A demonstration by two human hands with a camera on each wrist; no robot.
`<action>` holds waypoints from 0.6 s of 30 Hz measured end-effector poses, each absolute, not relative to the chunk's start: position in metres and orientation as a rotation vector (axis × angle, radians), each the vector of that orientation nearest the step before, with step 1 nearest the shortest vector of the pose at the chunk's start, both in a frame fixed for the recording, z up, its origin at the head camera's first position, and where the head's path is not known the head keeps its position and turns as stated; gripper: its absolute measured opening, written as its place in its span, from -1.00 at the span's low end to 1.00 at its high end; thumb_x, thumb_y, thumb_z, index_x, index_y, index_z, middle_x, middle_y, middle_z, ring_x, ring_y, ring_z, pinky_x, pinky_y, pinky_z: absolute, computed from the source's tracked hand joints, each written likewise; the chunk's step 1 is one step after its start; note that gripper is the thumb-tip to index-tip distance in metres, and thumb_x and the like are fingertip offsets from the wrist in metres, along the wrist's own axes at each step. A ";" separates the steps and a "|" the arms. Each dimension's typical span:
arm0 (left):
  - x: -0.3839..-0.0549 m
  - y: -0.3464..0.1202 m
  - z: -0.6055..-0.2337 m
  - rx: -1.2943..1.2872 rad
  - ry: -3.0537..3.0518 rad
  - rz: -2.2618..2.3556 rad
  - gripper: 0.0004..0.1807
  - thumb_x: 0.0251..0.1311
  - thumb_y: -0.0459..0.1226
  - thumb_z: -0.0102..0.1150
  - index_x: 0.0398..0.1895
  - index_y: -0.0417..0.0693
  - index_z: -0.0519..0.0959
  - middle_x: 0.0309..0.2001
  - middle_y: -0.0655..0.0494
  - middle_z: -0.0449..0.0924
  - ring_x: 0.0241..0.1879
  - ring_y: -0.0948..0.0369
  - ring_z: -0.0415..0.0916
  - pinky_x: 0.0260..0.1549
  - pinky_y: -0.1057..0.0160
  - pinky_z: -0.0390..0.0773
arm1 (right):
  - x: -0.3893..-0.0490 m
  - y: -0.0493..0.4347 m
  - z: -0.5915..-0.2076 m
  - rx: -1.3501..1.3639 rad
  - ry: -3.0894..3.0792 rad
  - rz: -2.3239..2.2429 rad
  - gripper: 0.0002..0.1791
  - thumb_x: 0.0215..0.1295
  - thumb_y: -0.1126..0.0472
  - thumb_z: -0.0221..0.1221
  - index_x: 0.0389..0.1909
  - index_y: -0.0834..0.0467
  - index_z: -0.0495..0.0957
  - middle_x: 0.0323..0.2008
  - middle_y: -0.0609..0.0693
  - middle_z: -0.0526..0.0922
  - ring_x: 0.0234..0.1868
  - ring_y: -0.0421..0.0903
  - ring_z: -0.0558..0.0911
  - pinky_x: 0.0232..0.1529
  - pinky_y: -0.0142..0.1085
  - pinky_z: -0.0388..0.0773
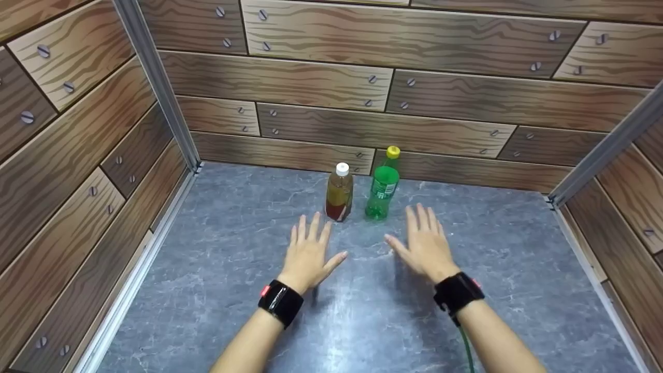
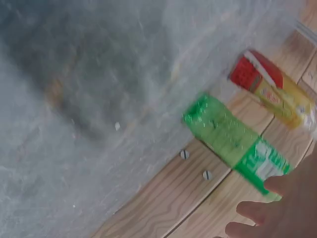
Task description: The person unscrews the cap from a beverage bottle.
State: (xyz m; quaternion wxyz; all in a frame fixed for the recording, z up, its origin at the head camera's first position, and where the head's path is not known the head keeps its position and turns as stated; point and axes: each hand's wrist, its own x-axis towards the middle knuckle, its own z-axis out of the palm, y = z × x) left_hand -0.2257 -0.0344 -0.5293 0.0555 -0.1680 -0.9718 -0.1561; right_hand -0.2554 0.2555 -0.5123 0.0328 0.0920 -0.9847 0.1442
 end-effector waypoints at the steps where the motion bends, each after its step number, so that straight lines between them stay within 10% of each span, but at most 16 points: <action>1: -0.226 -0.035 -0.529 -0.507 -2.955 -0.472 -0.06 0.44 0.35 -0.11 0.63 -0.10 0.21 0.67 -0.26 -0.05 0.61 -0.37 -0.07 0.58 -0.34 -0.01 | -0.261 0.258 -0.507 0.263 -3.035 0.525 0.13 0.47 -0.45 -0.03 0.65 0.33 -0.12 0.63 0.45 -0.12 0.63 0.46 -0.08 0.58 0.38 -0.14; 18: -0.223 -0.050 -0.533 -0.467 -2.918 -0.581 -0.09 0.46 0.30 -0.05 0.61 -0.15 0.23 0.65 -0.28 0.00 0.60 -0.38 -0.05 0.57 -0.32 0.03 | -0.371 0.246 -0.484 0.137 -2.707 1.277 0.30 0.13 -0.24 0.49 0.64 0.25 -0.05 0.57 0.33 0.16 0.60 0.26 0.19 0.61 0.14 0.14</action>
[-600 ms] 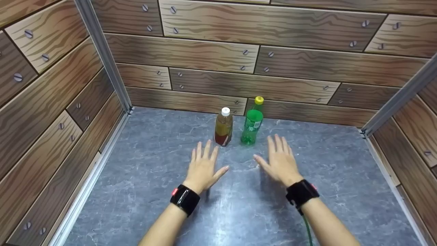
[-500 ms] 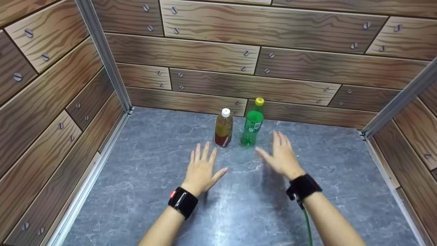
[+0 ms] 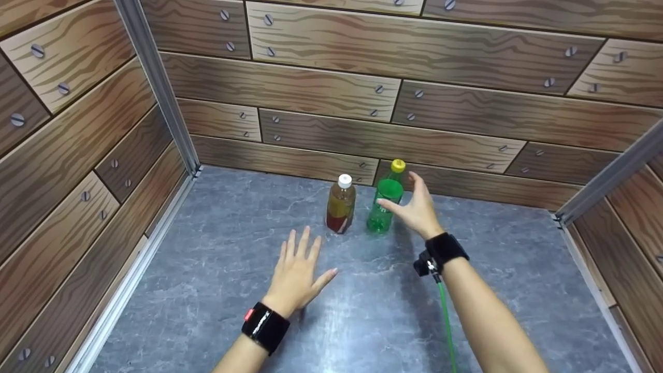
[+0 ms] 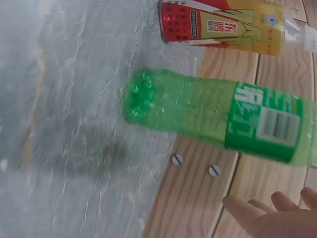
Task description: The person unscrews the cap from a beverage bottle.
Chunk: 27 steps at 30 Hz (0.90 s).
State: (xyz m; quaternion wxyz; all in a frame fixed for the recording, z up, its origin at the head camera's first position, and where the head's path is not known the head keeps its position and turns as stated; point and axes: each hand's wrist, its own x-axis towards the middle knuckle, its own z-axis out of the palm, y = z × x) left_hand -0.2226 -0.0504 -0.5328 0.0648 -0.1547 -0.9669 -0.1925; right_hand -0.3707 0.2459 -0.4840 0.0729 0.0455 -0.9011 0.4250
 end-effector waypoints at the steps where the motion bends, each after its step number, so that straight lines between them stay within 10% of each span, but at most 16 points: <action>1: -0.222 -0.051 -0.533 -0.467 -2.918 -0.579 -0.09 0.45 0.30 -0.06 0.61 -0.15 0.23 0.65 -0.28 0.00 0.61 -0.38 -0.05 0.58 -0.32 0.02 | -0.373 0.243 -0.487 0.141 -2.697 1.291 0.28 0.14 -0.20 0.51 0.64 0.26 -0.04 0.56 0.33 0.19 0.59 0.25 0.21 0.61 0.13 0.16; 12: -0.226 -0.058 -0.538 -0.439 -2.922 -0.547 -0.10 0.45 0.27 -0.01 0.60 -0.17 0.23 0.65 -0.30 0.01 0.60 -0.38 -0.04 0.56 -0.34 0.05 | -0.395 0.225 -0.502 0.083 -2.645 1.331 0.03 0.18 0.01 0.52 0.54 0.21 0.17 0.26 0.29 0.57 0.18 0.21 0.64 0.24 0.04 0.61; 27: -0.222 -0.053 -0.530 -0.454 -2.942 -0.560 -0.07 0.44 0.28 0.00 0.63 -0.15 0.18 0.67 -0.24 -0.04 0.63 -0.33 -0.08 0.57 -0.31 0.04 | -0.368 0.235 -0.496 0.075 -2.524 1.449 -0.14 0.21 0.09 0.51 0.40 0.26 0.29 0.14 0.29 0.64 0.09 0.19 0.69 0.13 0.01 0.69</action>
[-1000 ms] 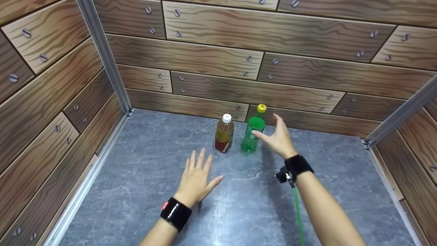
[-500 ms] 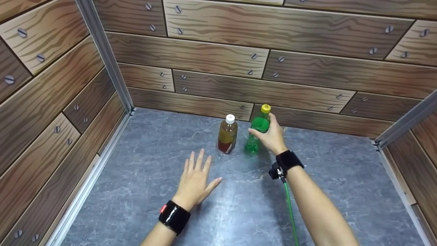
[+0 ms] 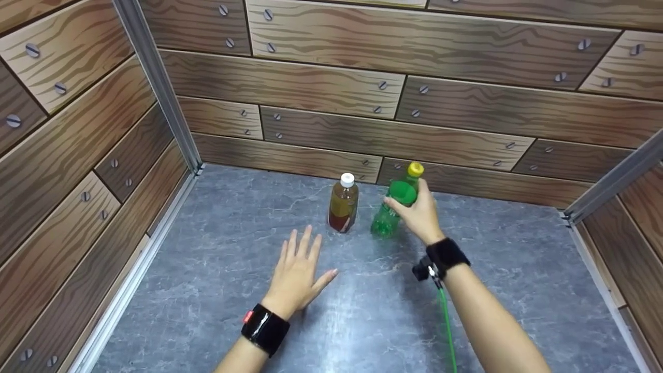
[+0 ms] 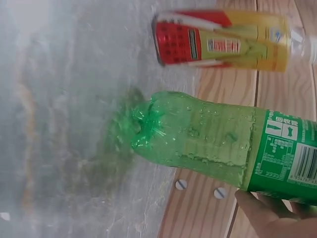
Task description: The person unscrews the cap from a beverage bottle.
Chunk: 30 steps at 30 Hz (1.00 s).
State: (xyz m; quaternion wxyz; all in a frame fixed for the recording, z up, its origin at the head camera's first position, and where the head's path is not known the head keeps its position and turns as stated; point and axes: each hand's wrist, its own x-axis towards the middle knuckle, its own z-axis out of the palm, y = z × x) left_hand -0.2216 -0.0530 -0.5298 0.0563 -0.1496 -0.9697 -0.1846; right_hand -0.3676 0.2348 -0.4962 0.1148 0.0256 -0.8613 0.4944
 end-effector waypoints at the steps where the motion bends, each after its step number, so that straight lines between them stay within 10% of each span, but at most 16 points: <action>1: -0.221 -0.052 -0.528 -0.461 -2.939 -0.560 -0.06 0.44 0.27 0.03 0.63 -0.16 0.17 0.67 -0.23 -0.04 0.63 -0.32 -0.08 0.57 -0.31 0.04 | -0.361 0.236 -0.497 0.083 -2.524 1.481 -0.13 0.20 0.08 0.52 0.40 0.25 0.28 0.15 0.29 0.63 0.10 0.19 0.69 0.13 0.01 0.70; 18: -0.198 -0.019 -0.495 -0.705 -2.520 -0.671 0.35 -0.06 0.23 0.57 0.64 -0.24 0.05 0.59 -0.21 0.21 0.53 -0.10 0.30 0.53 -0.02 0.31 | -0.222 0.163 -0.491 0.482 -2.383 1.899 -0.16 0.12 0.23 0.53 0.41 0.10 0.34 0.29 0.12 0.59 0.22 0.07 0.67 0.20 -0.11 0.69; 30: -0.178 -0.009 -0.473 -0.760 -2.245 -0.796 -0.05 -0.07 -0.30 0.57 0.48 -0.15 0.36 0.35 -0.05 0.56 0.30 0.05 0.59 0.28 0.16 0.61 | -0.170 0.148 -0.479 0.626 -2.270 2.058 -0.20 0.25 0.45 0.34 0.48 0.19 0.24 0.24 0.19 0.60 0.11 0.04 0.71 0.09 -0.11 0.75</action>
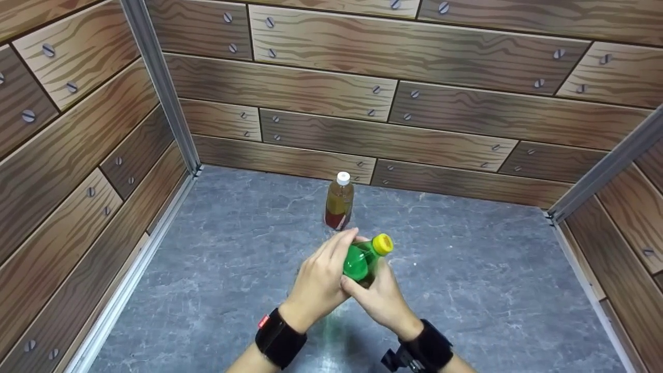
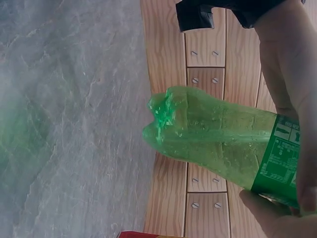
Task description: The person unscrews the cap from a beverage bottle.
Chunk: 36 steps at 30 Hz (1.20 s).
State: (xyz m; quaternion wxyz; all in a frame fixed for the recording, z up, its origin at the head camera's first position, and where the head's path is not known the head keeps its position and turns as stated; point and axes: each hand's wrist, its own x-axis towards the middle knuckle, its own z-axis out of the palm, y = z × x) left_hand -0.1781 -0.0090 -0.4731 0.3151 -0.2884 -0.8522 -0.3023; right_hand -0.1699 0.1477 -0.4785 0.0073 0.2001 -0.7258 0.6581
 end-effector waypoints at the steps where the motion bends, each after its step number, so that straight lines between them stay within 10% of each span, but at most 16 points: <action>1: -0.178 -0.009 -0.474 -0.758 -2.250 -0.806 -0.06 -0.06 -0.29 0.57 0.47 -0.15 0.36 0.34 -0.05 0.56 0.29 0.05 0.60 0.25 0.16 0.63 | -0.169 0.148 -0.479 0.636 -2.267 2.062 -0.21 0.27 0.43 0.34 0.48 0.20 0.24 0.24 0.19 0.60 0.12 0.04 0.72 0.09 -0.11 0.75; 12: -0.175 -0.013 -0.477 -0.718 -2.328 -0.844 -0.20 -0.04 -0.21 0.57 0.34 -0.04 0.47 0.18 0.05 0.69 -0.07 0.10 0.78 -0.24 0.16 0.80 | -0.164 0.147 -0.485 0.728 -2.247 2.090 -0.27 0.37 0.39 0.27 0.49 0.24 0.19 0.32 0.22 0.52 0.25 0.00 0.64 0.27 -0.20 0.64; 22: -0.175 -0.025 -0.475 -0.721 -2.374 -0.715 -0.16 -0.14 -0.10 0.66 0.28 -0.04 0.51 0.05 0.05 0.74 -0.16 0.13 0.76 -0.29 0.18 0.79 | -0.181 0.199 -0.468 0.865 -2.610 1.637 -0.04 0.24 0.11 0.47 0.57 0.09 0.16 0.52 0.08 0.32 0.46 0.06 0.42 0.41 0.15 0.47; 28: -0.178 -0.031 -0.473 -0.706 -2.368 -0.611 -0.13 -0.23 -0.14 0.68 0.27 -0.05 0.52 0.03 0.04 0.74 -0.16 0.10 0.76 -0.29 0.13 0.80 | -0.199 0.230 -0.419 0.850 -2.657 1.341 -0.45 0.30 0.20 0.41 0.30 0.10 0.52 0.17 -0.06 0.65 0.14 -0.13 0.62 0.03 -0.29 0.69; 36: -0.181 -0.026 -0.469 -0.724 -2.367 -0.545 -0.12 -0.22 -0.15 0.69 0.29 -0.09 0.53 0.05 0.01 0.75 -0.14 0.09 0.76 -0.28 0.14 0.81 | -0.198 0.220 -0.393 0.868 -2.599 1.196 -0.76 0.29 0.06 0.44 -0.09 0.05 0.74 -0.37 -0.22 0.74 -0.46 -0.27 0.64 -0.48 -0.35 0.65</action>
